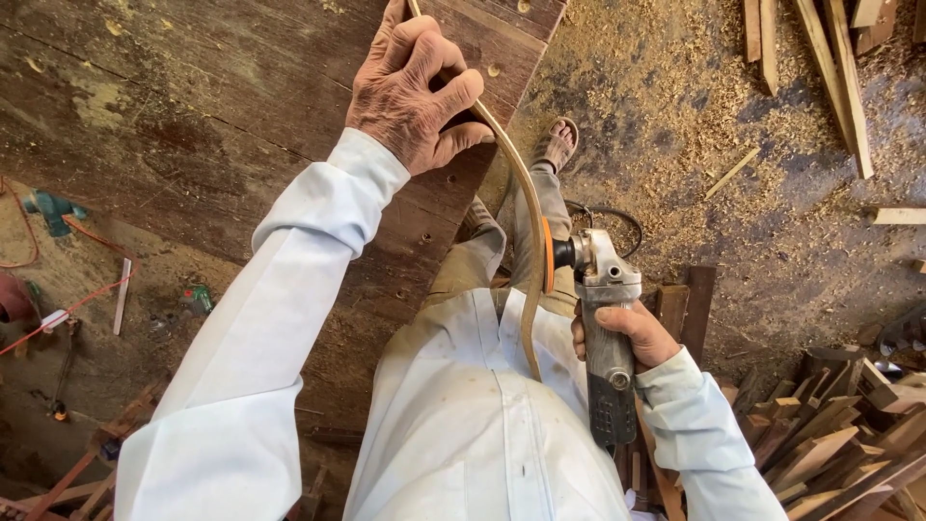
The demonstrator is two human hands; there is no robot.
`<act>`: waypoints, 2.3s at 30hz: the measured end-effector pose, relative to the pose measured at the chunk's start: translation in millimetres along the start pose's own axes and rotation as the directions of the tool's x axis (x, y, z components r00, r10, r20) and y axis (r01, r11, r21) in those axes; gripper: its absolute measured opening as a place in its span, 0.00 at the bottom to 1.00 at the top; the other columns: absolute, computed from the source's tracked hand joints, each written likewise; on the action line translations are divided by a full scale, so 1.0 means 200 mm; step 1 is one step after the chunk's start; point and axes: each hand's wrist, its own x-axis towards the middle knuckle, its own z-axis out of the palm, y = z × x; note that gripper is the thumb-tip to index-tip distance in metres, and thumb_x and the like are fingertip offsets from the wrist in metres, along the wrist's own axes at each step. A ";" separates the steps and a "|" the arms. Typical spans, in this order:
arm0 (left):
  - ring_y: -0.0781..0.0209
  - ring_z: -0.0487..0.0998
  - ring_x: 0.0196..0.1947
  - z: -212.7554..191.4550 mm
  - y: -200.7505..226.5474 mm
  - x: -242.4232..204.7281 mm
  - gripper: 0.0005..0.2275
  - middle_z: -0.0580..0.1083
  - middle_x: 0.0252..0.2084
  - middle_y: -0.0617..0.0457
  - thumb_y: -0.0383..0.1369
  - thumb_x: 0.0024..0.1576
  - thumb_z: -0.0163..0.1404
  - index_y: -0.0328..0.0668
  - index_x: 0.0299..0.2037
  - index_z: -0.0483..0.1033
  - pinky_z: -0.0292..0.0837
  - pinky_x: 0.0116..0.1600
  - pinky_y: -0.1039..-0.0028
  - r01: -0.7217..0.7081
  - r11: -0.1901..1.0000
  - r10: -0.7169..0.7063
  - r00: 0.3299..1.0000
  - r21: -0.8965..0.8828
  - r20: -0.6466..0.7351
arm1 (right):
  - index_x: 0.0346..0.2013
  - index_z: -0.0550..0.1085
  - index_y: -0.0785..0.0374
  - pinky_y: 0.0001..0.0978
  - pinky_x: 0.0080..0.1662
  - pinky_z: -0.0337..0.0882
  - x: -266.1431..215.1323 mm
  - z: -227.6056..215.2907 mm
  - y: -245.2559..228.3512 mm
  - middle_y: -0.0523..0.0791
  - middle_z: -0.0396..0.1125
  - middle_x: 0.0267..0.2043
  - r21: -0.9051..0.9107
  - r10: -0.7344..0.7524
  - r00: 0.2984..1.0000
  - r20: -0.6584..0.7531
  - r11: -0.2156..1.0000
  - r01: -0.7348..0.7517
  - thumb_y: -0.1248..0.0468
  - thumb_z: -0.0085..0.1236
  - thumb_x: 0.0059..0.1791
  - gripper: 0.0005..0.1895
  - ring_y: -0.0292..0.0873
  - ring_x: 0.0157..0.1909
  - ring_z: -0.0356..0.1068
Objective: Marking curved wooden strips with a square and sanding their edges using a handheld power sander.
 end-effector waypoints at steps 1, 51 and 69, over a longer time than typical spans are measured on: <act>0.40 0.70 0.46 0.00 0.00 0.00 0.26 0.67 0.41 0.43 0.55 0.73 0.39 0.36 0.44 0.76 0.57 0.69 0.36 0.001 1.000 -0.001 1.000 -0.001 0.001 | 0.44 0.70 0.71 0.46 0.31 0.77 0.00 0.01 -0.01 0.57 0.72 0.31 0.001 0.002 1.000 0.000 1.000 -0.002 0.57 0.65 0.42 0.24 0.54 0.27 0.73; 0.38 0.69 0.60 -0.32 -0.19 -0.28 0.17 0.73 0.52 0.42 0.41 0.54 0.56 0.45 0.51 0.77 0.43 0.73 0.37 0.105 0.962 -0.149 0.975 0.252 0.165 | 0.61 0.69 0.64 0.40 0.39 0.78 -0.35 -0.27 -0.38 0.54 0.72 0.38 0.127 -0.162 0.986 -0.034 0.978 0.165 0.59 0.66 0.47 0.30 0.48 0.35 0.74; 0.36 0.65 0.46 -0.01 -0.02 -0.27 0.32 0.64 0.45 0.40 0.66 0.71 0.45 0.44 0.64 0.78 0.33 0.69 0.29 0.078 0.994 -0.082 0.995 0.079 0.053 | 0.63 0.60 0.60 0.45 0.34 0.81 -0.08 0.06 -0.34 0.55 0.71 0.36 -0.139 -0.032 0.995 0.091 0.989 0.044 0.60 0.65 0.43 0.37 0.51 0.32 0.74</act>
